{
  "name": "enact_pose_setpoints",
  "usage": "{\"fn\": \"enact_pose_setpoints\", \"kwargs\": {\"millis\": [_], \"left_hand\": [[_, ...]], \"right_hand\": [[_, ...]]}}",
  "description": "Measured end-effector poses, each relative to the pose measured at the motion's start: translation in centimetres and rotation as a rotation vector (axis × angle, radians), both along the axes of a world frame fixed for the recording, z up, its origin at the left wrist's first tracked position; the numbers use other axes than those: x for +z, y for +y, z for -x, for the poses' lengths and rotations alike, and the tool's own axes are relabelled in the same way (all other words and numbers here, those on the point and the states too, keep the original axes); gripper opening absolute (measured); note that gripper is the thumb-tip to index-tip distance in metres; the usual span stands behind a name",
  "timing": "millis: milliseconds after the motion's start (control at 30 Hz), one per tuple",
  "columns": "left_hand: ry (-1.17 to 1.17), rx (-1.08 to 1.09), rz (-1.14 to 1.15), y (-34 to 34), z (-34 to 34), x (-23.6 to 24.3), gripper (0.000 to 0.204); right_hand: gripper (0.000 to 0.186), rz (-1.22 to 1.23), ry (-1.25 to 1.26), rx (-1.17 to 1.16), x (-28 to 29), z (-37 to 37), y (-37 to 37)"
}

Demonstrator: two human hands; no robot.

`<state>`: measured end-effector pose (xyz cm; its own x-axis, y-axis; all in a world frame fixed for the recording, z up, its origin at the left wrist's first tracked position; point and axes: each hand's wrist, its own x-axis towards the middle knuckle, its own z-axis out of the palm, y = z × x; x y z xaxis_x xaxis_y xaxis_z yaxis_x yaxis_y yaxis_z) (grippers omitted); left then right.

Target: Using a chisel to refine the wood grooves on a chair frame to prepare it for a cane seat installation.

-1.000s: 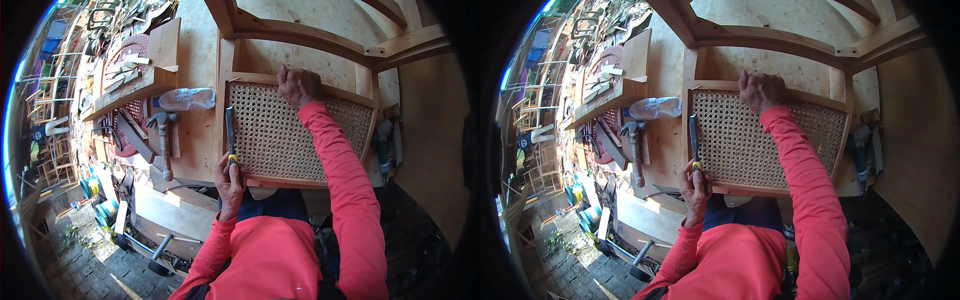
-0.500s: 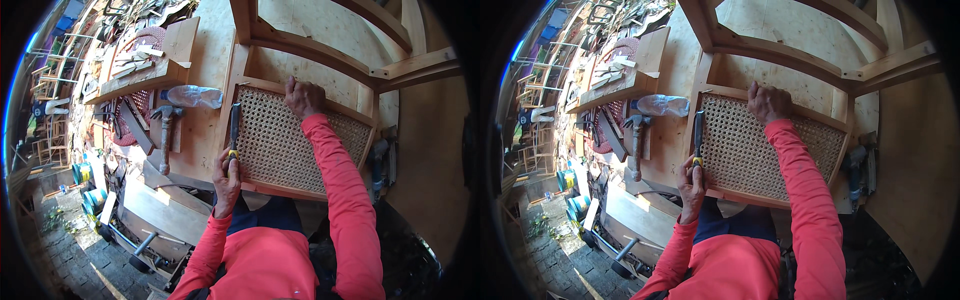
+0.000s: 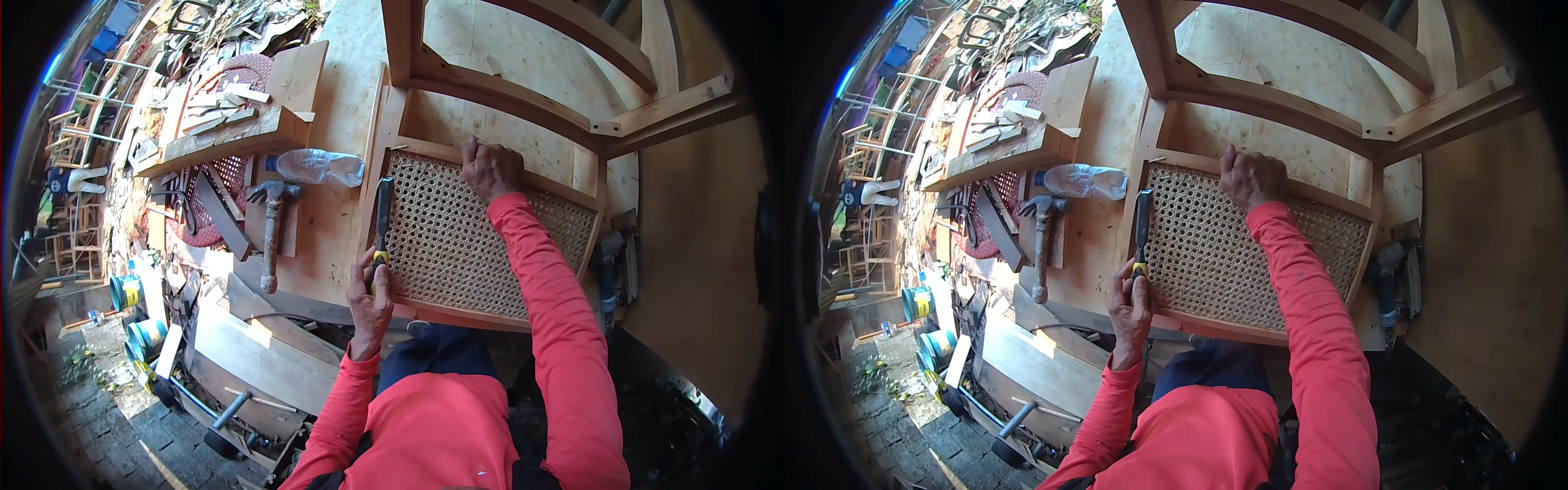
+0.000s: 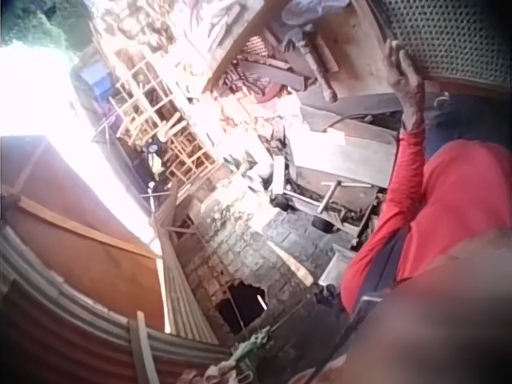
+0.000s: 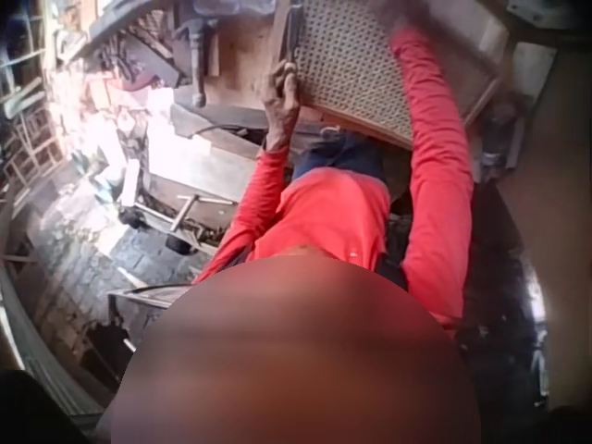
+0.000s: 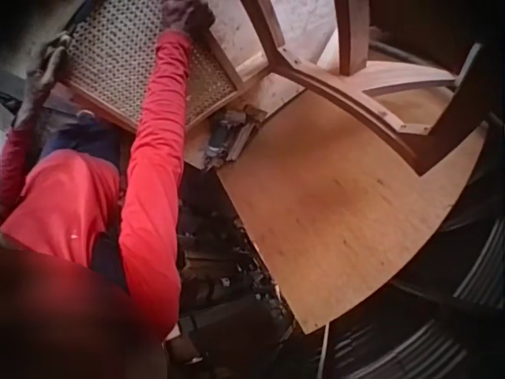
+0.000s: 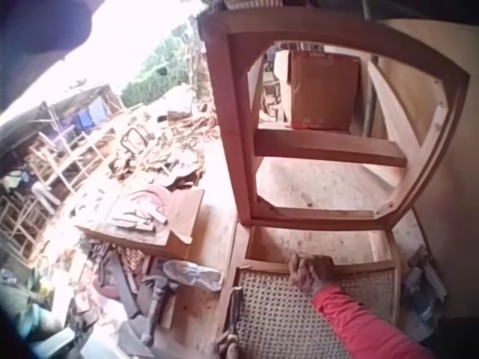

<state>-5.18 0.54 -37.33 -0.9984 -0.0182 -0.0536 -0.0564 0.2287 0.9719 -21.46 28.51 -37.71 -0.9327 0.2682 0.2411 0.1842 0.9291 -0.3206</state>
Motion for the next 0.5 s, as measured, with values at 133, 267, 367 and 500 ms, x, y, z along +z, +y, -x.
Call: {"fn": "enact_pose_setpoints", "kwargs": {"millis": [133,267,367,500], "left_hand": [[-0.045,0.007,-0.037,-0.3,-0.4,0.5,0.032],[-0.03,0.008,-0.082,-0.8,-0.1,-0.5,0.031],[0.028,-0.007,-0.052,-0.6,-0.1,-0.6,0.03],[-0.036,0.015,-0.165,-0.6,0.0,-0.2,0.03]], "right_hand": [[0.064,-0.028,-0.015,-0.003,-0.6,0.1,0.3],[0.063,-0.052,-0.036,-0.02,-0.4,-0.1,-0.2],[0.063,-0.063,-0.047,-0.023,-0.7,0.1,-0.1],[0.064,-0.048,-0.042,-0.03,-0.6,0.2,0.0]]}}
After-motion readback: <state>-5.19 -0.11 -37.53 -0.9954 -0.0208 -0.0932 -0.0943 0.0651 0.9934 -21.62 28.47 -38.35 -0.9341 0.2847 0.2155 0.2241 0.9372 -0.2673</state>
